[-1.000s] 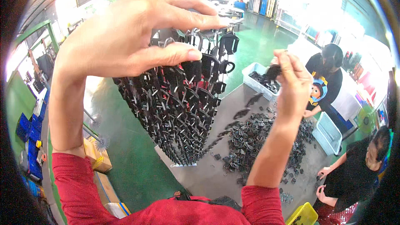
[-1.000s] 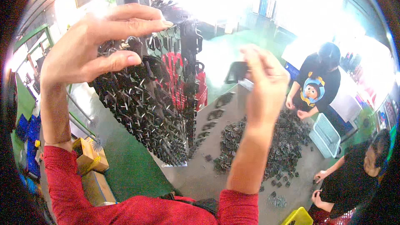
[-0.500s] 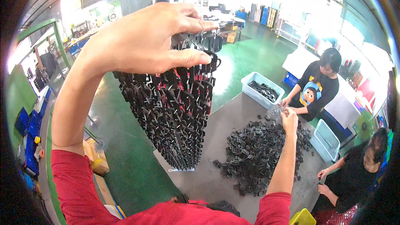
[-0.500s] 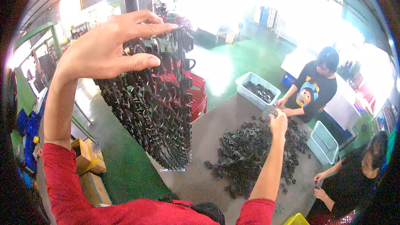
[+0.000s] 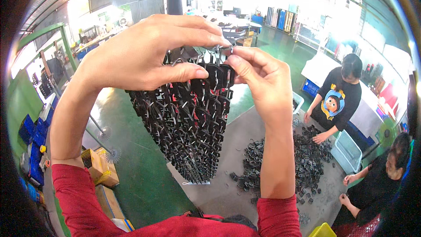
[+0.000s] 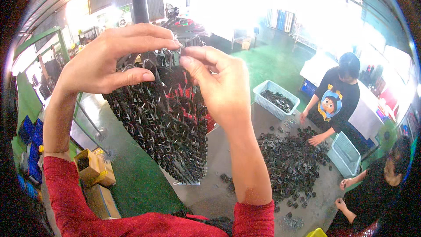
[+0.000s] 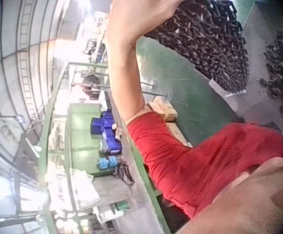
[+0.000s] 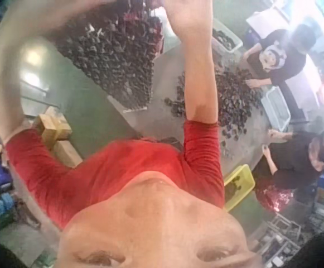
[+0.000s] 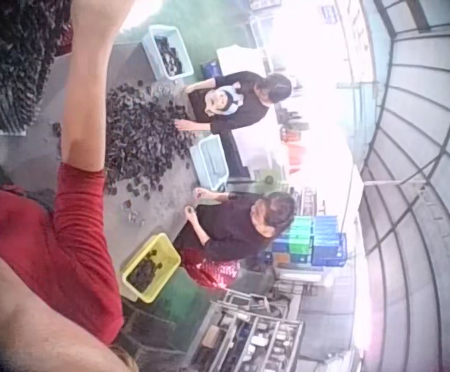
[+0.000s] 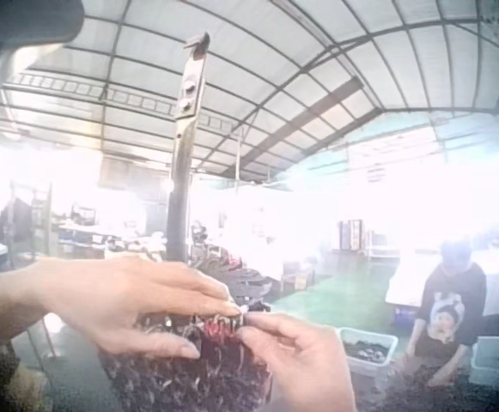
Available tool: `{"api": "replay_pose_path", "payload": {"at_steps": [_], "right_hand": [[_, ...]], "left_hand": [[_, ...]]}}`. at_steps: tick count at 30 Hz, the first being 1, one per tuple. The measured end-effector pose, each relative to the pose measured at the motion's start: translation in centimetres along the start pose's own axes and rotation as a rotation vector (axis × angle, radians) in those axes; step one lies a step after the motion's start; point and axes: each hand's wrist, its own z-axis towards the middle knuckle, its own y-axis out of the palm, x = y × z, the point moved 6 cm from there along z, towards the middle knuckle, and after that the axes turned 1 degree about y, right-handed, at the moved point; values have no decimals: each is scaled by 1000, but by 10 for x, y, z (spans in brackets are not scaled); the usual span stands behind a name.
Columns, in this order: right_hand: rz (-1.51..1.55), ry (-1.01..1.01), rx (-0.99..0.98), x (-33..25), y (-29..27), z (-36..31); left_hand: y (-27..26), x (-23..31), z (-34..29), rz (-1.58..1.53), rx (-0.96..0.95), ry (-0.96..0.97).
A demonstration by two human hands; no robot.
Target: The person hangs black plastic clips onto a metal assembly rack by hand. They sort through a large pile of clips on a table, pick them up individually, and attach them to the prongs of a tall vertical rotating rack.
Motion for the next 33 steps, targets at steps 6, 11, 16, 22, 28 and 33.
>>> {"api": "replay_pose_path", "payload": {"at_steps": [6, 11, 16, 22, 28, 33], "right_hand": [[-12, -39, 44, 4, 13, 4], [14, -170, 181, 2, 18, 1], [47, -218, 252, 1, 13, -2], [52, -137, 257, 5, 8, -8], [716, 26, -326, 34, 15, 9], [902, -61, -382, 39, 30, 13]], "left_hand": [[1, -7, -7, -16, -19, -40], [3, -11, -8, 35, 8, -19], [3, -5, -6, 28, 21, -11], [10, -6, -1, -7, 9, -98], [4, -1, 1, 94, -2, 19], [6, -3, -1, 0, -16, 24]]}}
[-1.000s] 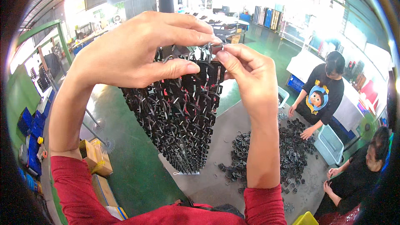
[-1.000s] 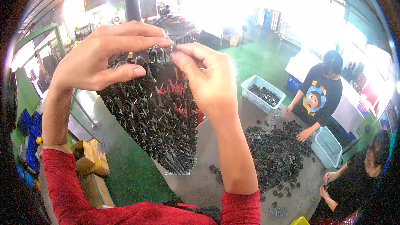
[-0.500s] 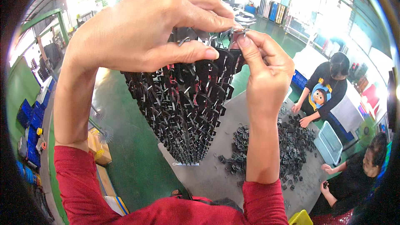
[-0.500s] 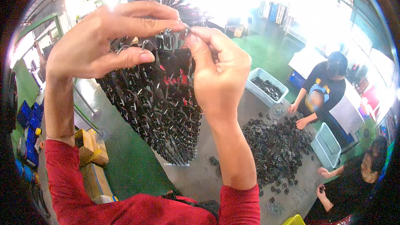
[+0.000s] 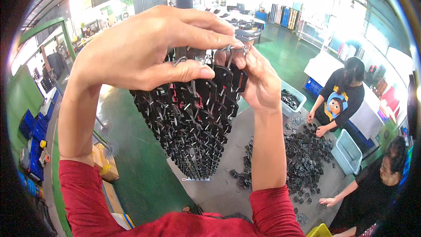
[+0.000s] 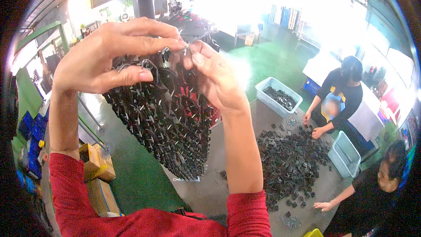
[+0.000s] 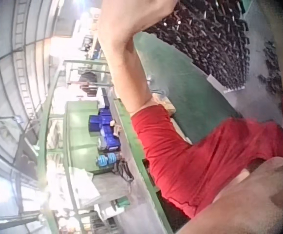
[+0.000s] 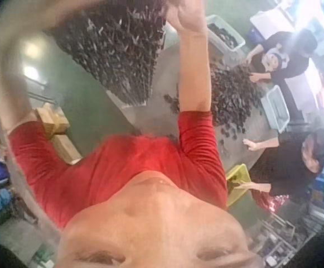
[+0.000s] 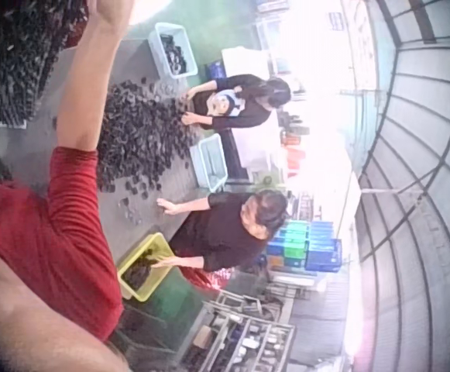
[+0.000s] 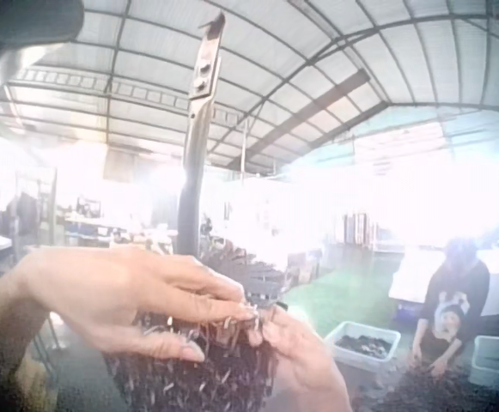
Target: The person hangs black plastic clips onto a metal assembly rack by hand. They sort through a large pile of clips on a table, pick them up individually, and attach them to the prongs of a tall vertical rotating rack.
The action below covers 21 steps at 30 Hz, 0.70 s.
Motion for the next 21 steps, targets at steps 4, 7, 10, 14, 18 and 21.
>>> {"api": "replay_pose_path", "payload": {"at_steps": [4, 7, 10, 14, 18, 21], "right_hand": [[110, 89, -28, 11, -1, -3], [135, 63, -45, 8, 0, -6], [24, -23, 74, -7, 12, -12], [-214, -177, 305, -21, 14, -17], [-608, -275, 430, -37, 13, -24], [-775, -384, 483, -42, 16, -28]], "left_hand": [[-2, 4, 2, -4, -3, -3], [-1, 4, 4, 5, -4, 2], [1, 3, 4, 44, 6, 16], [-2, 5, 6, 15, -13, -11], [-1, 7, 9, 57, -15, 7], [0, 10, 13, 55, -13, 3]]}}
